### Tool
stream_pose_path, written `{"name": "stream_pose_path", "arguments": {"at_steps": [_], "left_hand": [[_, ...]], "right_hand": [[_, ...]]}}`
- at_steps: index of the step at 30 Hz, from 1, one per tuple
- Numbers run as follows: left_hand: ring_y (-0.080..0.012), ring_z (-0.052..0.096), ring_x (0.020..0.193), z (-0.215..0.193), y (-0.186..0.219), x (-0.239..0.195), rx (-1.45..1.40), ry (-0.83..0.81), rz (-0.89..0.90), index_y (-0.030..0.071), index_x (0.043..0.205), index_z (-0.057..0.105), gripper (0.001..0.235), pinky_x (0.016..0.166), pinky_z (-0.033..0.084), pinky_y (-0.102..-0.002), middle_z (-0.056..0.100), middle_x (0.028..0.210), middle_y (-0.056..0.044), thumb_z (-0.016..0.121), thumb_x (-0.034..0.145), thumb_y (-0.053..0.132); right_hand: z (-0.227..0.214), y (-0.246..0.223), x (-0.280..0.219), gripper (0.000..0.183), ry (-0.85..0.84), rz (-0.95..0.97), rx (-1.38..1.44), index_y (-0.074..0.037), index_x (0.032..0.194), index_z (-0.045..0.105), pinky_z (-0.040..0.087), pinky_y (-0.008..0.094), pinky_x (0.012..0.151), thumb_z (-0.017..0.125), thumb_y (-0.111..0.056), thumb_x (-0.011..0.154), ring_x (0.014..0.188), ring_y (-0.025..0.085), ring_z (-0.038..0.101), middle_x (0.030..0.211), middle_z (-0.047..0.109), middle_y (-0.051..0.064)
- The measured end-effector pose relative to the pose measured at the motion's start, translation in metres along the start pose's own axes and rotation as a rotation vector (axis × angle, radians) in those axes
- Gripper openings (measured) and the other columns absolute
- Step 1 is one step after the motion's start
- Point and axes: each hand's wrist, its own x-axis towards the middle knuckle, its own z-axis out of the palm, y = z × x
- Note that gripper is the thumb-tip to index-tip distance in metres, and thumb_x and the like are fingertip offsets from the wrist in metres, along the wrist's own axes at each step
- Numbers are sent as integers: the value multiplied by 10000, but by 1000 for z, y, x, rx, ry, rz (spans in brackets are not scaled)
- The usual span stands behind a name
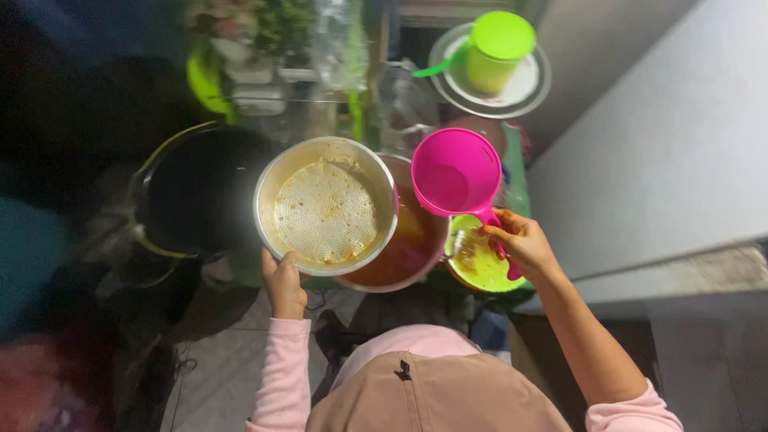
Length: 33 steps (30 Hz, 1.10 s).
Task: The person pours a brown liquid from a green bowl through a metal strainer into a larger pot, then uses their hand to press and squeeze the residue in the strainer to extract more liquid. They repeat the process with additional liquid and residue, occasionally using a pink scoop to assist.
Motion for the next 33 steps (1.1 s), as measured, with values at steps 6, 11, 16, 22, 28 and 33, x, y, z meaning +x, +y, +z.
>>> {"name": "stream_pose_path", "arguments": {"at_steps": [6, 11, 16, 22, 28, 33], "left_hand": [[-201, 633, 1098, -77, 31, 29, -64, 61, 168, 18, 1350, 537, 510, 933, 537, -320, 637, 1248, -99, 565, 847, -64], [-206, 626, 1128, -138, 58, 59, -90, 145, 260, 36, 1396, 528, 574, 943, 542, -331, 621, 1277, -90, 571, 833, -68], [-241, 663, 1079, -181, 93, 85, -149, 216, 222, 88, 1434, 499, 639, 833, 615, -389, 627, 1257, -97, 552, 815, -60], [-274, 680, 1009, -222, 120, 118, -129, 285, 194, 92, 1443, 481, 647, 727, 630, -424, 617, 1248, -119, 553, 817, -56], [-308, 677, 1016, -256, 127, 141, -113, 325, 130, 78, 1441, 476, 624, 727, 631, -448, 604, 1258, -146, 551, 835, -48], [-308, 684, 996, -275, 124, 151, -86, 347, 86, 141, 1476, 453, 676, 697, 613, -448, 606, 1269, -136, 553, 829, -31]], "right_hand": [[99, -39, 43, 406, -139, -8, -12, -22, 1313, 658, 400, 223, 535, 672, -41, 908, 623, 66, 516, 847, 669, -1], [194, -61, 84, 367, -196, -10, -136, -39, 1308, 666, 452, 228, 551, 668, -75, 943, 619, 75, 540, 803, 652, 31], [291, -55, 139, 369, -278, -4, -4, -11, 1259, 663, 443, 235, 528, 690, -69, 896, 599, 81, 548, 814, 714, 26], [382, -23, 202, 415, -259, 20, -151, -36, 1213, 685, 469, 273, 499, 797, -117, 821, 588, 130, 595, 746, 665, 52], [436, 33, 236, 311, -285, -10, -343, -9, 1074, 745, 541, 309, 605, 823, -121, 794, 666, 142, 638, 814, 703, 59], [463, 82, 250, 320, -253, -48, -570, -37, 1095, 750, 553, 334, 810, 812, -124, 793, 862, 164, 704, 951, 760, 83]]}}
